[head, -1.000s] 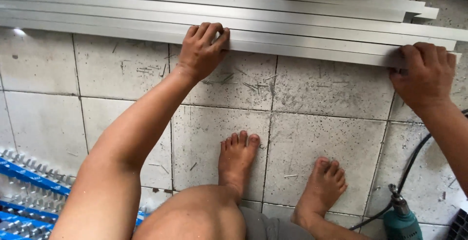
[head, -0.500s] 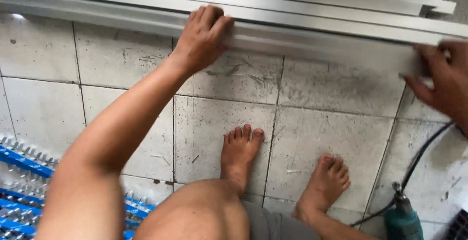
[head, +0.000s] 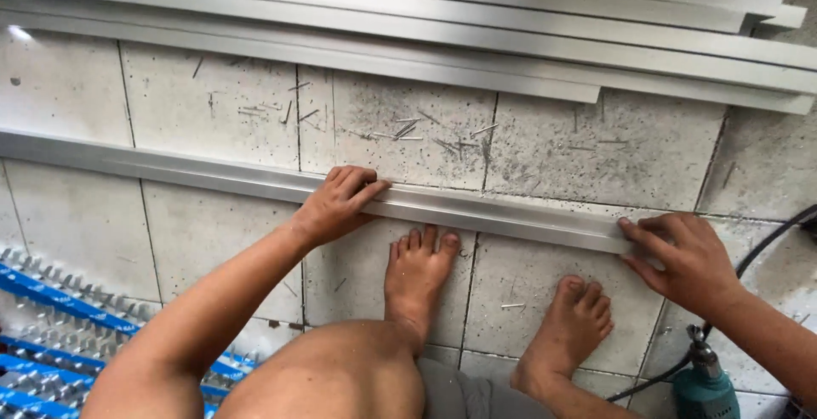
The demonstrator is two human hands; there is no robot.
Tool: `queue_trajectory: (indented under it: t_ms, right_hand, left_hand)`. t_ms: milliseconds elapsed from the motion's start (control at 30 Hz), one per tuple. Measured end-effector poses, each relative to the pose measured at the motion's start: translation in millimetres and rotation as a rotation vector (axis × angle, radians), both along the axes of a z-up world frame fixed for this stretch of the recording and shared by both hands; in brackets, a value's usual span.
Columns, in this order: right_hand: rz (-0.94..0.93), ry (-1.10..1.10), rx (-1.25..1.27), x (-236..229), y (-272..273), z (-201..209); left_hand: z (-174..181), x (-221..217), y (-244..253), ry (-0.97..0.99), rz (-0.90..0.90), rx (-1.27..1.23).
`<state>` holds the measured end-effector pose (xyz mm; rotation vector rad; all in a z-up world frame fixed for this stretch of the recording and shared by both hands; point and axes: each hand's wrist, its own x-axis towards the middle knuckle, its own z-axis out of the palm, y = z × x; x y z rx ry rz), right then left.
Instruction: The person arranges several long silver metal strips on a tiled floor and then uses a handheld power drill to create a series of holes along the length of the strips.
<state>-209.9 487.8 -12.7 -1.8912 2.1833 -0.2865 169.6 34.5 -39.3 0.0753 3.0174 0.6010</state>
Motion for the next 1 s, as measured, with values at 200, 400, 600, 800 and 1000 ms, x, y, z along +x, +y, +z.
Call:
queue_trajectory:
  t_ms: [200,400,600,800,1000]
  right_hand:
    - [0.031,0.068,0.075,-15,-10,-6]
    - [-0.035,0.328,0.077,-103,-75,-4]
    - [-0.005,0.293,-0.001,-85,-81,31]
    - [0.049,-0.014,0.074,-14,-24,13]
    - [-0.035,0.085,0.063,-44,-73,11]
  left_hand:
    - [-8,-65,-47,0.074,-0.045,0.011]
    - [1,-116,-76,0.256,0.049,0.047]
    - [21,-97,-60,0.264,0.104,-0.069]
    - [26,-23,-6,-0.099,0.051,0.059]
    - [-11,-55,-42,0.319,0.086,0.043]
